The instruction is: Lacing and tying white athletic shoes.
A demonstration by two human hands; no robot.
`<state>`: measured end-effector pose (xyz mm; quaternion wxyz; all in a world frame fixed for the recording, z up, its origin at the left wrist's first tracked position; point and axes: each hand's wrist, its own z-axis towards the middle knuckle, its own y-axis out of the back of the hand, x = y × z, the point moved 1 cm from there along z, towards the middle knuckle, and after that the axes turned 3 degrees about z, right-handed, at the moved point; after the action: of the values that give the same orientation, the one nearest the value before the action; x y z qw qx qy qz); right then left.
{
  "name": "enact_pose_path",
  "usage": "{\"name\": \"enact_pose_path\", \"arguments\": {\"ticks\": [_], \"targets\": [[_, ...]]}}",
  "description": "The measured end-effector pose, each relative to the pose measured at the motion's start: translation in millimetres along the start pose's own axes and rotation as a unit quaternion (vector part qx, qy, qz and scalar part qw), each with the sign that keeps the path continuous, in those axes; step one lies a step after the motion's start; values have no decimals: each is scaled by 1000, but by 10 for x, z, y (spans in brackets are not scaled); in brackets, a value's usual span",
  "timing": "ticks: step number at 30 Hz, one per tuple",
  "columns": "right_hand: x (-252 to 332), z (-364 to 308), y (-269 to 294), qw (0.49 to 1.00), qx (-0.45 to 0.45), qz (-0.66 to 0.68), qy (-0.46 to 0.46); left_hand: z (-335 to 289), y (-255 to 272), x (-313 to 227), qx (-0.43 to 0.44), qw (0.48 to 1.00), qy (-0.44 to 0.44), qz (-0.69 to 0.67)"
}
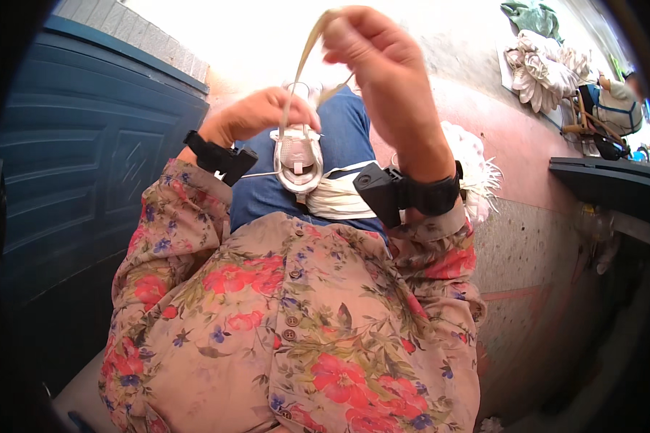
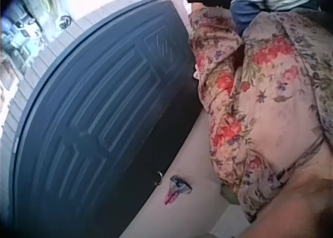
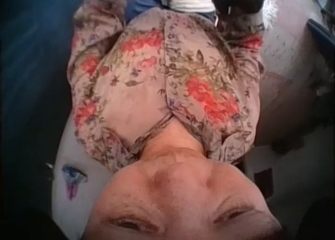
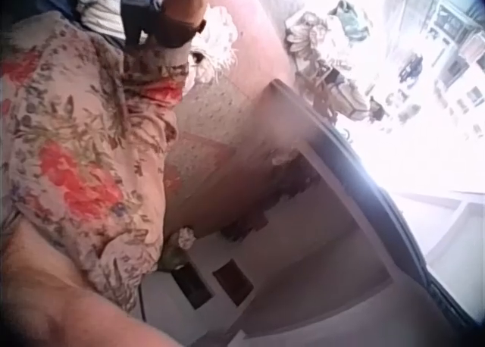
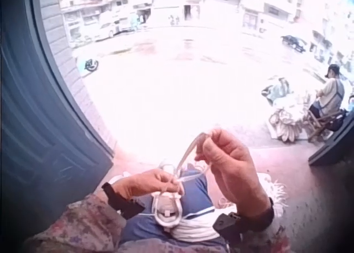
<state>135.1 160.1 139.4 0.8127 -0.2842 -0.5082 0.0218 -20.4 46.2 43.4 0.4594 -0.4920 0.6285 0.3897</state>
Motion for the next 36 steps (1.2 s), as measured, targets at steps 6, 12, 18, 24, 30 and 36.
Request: {"name": "enact_pose_path", "arguments": {"ticks": [6,12,18,24,30,36], "targets": [[-273,-264,1122,927,-267,264,-30,-606,1062,685,-470,734,-14,-490],[-1004,-863,781,918,-103,-249,-292,-1164,935,765,-471,816,89,-323],[-1382,-1042,532,842,-16,-467,-269,-843,73,796,-376,909,175,44],[-1501,-1012,486,738,-3,-638,-219,-702,-379,722,-326,927,146,113],[-1577,-910,391,698,58,-680,-216,-746,-378,794,-325,909,236,115],[-1775,-876,301,580,218,-784,-28,-795,-440,888,-351,911,99,193]]}}
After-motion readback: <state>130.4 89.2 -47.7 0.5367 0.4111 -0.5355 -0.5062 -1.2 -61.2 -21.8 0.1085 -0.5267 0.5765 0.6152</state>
